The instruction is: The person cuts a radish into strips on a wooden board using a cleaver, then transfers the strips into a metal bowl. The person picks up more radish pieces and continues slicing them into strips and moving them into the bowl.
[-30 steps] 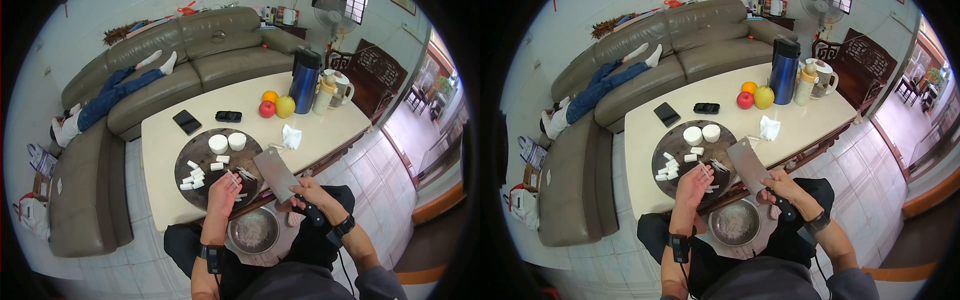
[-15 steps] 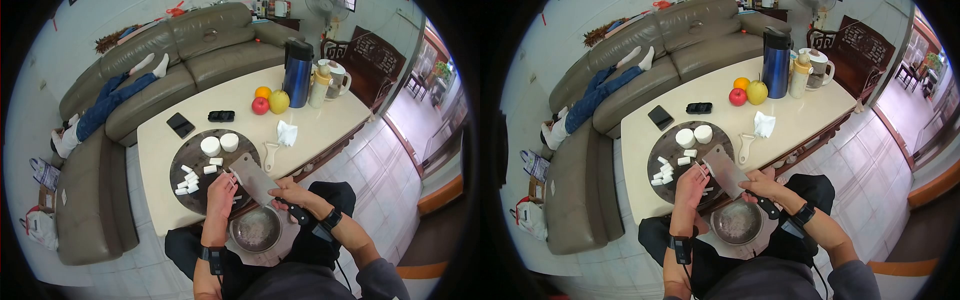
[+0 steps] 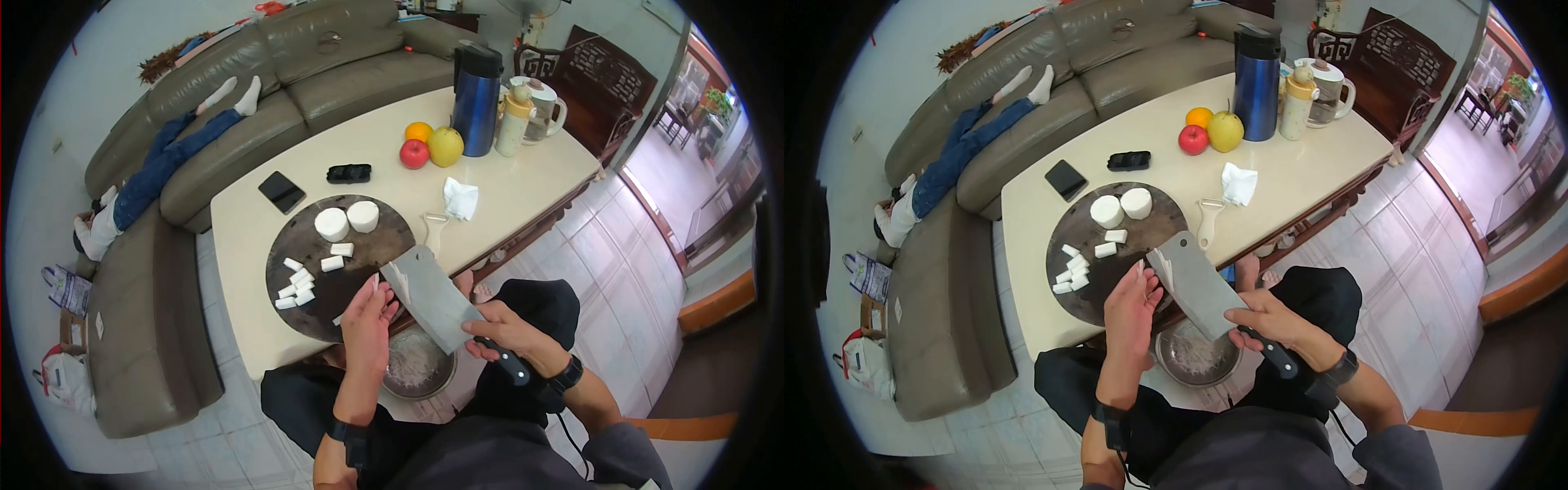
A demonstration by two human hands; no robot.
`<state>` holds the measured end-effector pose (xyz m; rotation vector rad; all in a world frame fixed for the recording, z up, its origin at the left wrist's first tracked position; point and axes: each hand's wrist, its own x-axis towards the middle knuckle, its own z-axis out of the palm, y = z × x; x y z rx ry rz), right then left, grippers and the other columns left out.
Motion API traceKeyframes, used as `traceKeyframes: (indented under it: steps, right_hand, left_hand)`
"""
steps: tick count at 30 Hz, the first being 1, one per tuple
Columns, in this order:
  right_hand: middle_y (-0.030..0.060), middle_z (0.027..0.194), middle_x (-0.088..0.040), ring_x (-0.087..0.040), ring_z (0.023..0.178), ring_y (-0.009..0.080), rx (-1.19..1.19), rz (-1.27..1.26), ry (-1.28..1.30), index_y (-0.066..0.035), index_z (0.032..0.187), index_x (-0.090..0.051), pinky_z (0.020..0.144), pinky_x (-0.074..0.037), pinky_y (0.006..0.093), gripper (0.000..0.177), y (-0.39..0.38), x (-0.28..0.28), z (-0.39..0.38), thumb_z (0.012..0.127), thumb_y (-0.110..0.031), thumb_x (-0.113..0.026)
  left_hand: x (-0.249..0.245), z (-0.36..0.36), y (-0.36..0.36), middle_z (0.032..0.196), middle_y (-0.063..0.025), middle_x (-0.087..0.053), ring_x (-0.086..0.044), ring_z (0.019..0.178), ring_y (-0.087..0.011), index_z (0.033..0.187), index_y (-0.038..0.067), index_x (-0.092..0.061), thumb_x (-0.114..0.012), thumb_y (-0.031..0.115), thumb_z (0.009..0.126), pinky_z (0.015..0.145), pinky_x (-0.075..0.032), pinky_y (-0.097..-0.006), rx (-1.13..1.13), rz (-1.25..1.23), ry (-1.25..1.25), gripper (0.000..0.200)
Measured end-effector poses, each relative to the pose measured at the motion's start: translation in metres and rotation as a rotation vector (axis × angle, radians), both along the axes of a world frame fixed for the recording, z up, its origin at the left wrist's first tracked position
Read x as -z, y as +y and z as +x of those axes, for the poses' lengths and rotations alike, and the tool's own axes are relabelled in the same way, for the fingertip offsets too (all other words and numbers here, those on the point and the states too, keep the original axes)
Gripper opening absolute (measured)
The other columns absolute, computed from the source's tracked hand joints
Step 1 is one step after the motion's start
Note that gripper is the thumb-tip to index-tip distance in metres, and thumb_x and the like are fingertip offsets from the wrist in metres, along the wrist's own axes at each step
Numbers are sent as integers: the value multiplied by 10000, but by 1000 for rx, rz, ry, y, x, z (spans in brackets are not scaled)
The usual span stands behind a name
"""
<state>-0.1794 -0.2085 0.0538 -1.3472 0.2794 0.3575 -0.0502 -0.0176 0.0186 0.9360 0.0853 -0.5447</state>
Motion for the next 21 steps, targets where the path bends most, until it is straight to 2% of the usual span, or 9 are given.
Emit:
traceKeyframes:
  steps: [2, 6, 7, 8, 11, 15, 17, 21]
  right_hand:
    - [80, 631, -596, -477, 406, 76, -1, -5, -20, 48, 930, -597, 384, -367, 215, 202, -3, -4, -21, 950, -131, -504]
    - [72, 621, -596, -492, 418, 71, 8, -59, 60, 49, 904, -596, 390, -362, 211, 205, -1, -12, -53, 955, -121, -493]
    - [69, 623, -598, -495, 420, 71, -20, -89, 70, 46, 901, -591, 390, -362, 214, 201, -2, -7, -59, 956, -116, -486]
    - [65, 625, -601, -498, 421, 71, -49, -116, 83, 43, 898, -587, 391, -362, 217, 198, -2, -3, -65, 957, -111, -478]
    - [61, 632, -606, -508, 430, 77, -114, -200, 79, 35, 874, -569, 400, -374, 229, 203, 4, 1, -69, 956, -122, -469]
    - [63, 633, -604, -524, 442, 93, -148, -272, 160, 31, 855, -552, 416, -398, 246, 206, 16, 6, -67, 949, -129, -463]
    - [56, 650, -616, -539, 463, 83, -170, -318, 163, 26, 872, -560, 417, -398, 233, 180, 18, 10, -67, 948, -115, -477]
    - [52, 650, -615, -541, 462, 86, -213, -341, 162, 29, 882, -560, 422, -410, 238, 183, 19, 12, -69, 948, -117, -473]
  left_hand:
    - [6, -23, 1, 1103, -56, -610, -579, 959, -138, 1302, -15, -508, -561, 82, 940, 867, -476, -295, -65, 4, 30, 379]
    - [21, -62, -6, 1130, -48, -596, -564, 1018, -129, 1311, -9, -506, -569, 42, 928, 888, -473, -289, 8, -75, 32, 391]
    - [28, -67, -9, 1139, -46, -587, -564, 1030, -131, 1312, -12, -496, -599, -17, 887, 903, -473, -282, 15, -132, 41, 437]
    - [34, -72, -12, 1139, -46, -587, -564, 1030, -131, 1312, -12, -496, -599, -17, 887, 903, -473, -282, 19, -127, 54, 437]
    - [43, -84, -19, 1130, -55, -576, -561, 979, -111, 1340, -22, -441, -675, -95, 795, 878, -472, -244, -84, -13, 19, 598]
    - [75, -89, -20, 1143, -62, -587, -566, 971, -99, 1331, -25, -450, -664, -77, 815, 867, -471, -234, -152, 108, -33, 562]
    - [84, -90, -16, 1044, -51, -614, -594, 924, -103, 1296, -17, -481, -609, -70, 857, 826, -494, -216, -164, 136, 31, 460]
    - [97, -92, -5, 1014, -57, -634, -607, 915, -99, 1274, -13, -500, -573, -62, 885, 799, -510, -225, -150, 96, 88, 399]
